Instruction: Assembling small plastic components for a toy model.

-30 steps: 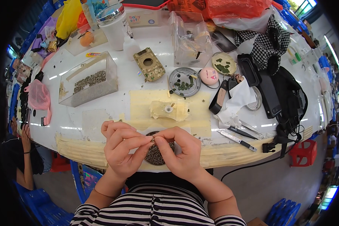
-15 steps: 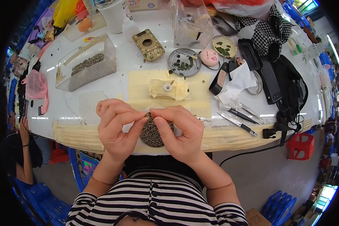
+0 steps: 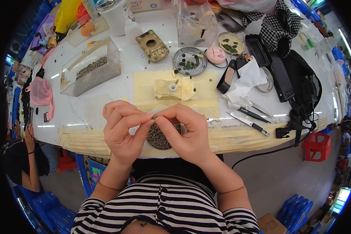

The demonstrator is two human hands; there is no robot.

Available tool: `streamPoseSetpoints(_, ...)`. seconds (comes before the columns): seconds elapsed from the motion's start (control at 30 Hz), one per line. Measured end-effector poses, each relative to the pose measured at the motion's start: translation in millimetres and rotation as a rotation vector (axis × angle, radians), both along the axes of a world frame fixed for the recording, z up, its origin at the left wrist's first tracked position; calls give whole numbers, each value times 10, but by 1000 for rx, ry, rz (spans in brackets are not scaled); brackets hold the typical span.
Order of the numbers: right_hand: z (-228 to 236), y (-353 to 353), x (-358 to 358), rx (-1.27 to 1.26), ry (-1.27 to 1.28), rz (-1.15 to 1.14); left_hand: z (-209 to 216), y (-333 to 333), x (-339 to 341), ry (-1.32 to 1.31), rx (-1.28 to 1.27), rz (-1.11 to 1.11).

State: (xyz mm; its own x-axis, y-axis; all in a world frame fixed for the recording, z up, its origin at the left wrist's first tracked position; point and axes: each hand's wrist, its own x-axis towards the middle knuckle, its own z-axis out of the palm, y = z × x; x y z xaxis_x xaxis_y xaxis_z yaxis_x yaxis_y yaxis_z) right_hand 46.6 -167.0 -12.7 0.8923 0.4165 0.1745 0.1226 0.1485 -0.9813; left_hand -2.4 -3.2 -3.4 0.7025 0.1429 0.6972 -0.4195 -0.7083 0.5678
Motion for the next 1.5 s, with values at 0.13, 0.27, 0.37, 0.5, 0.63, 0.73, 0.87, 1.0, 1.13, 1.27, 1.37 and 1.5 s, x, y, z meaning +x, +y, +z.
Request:
streamPoseSetpoints(0.13, 6, 15, -6, 34, -56, -170, 7, 0, -11, 20, 22, 47)
streamPoseSetpoints(0.27, 155, -91, 192, -226, -509, -323, 1, 3, -10, 33, 24, 59)
streamPoseSetpoints(0.37, 267, -96, 365, -501, -815, -450, -11, 6, -16, 48, 20, 67)
streamPoseSetpoints(0.5, 312, -36, 517, -619, -863, -404, -11, 7, -16, 64, 35, 66)
streamPoseSetpoints(0.63, 274, -18, 547, -605, -842, -373, -37, 18, -7, 84, -22, 54)
streamPoseSetpoints(0.73, 269, -37, 532, -543, -888, -427, -37, 29, -8, 82, -33, 54)
streamPoseSetpoints(0.87, 276, -95, 392, -306, -785, -472, -2, 30, -15, 96, -28, 43)
streamPoseSetpoints(1.0, 175, -57, 301, -130, -455, -261, -35, 33, -9, 89, -38, 41)
streamPoseSetpoints(1.13, 127, -22, 269, -81, -355, -242, -40, 28, -8, 84, -28, 48)
streamPoseSetpoints(1.27, 114, -22, 283, -100, -373, -245, -41, 28, -7, 86, -27, 48)
streamPoseSetpoints(1.37, 104, -22, 289, -108, -383, -249, -40, 23, -4, 83, -27, 50)
streamPoseSetpoints(1.5, 108, -23, 290, -133, -409, -250, -45, 29, -3, 84, -23, 46)
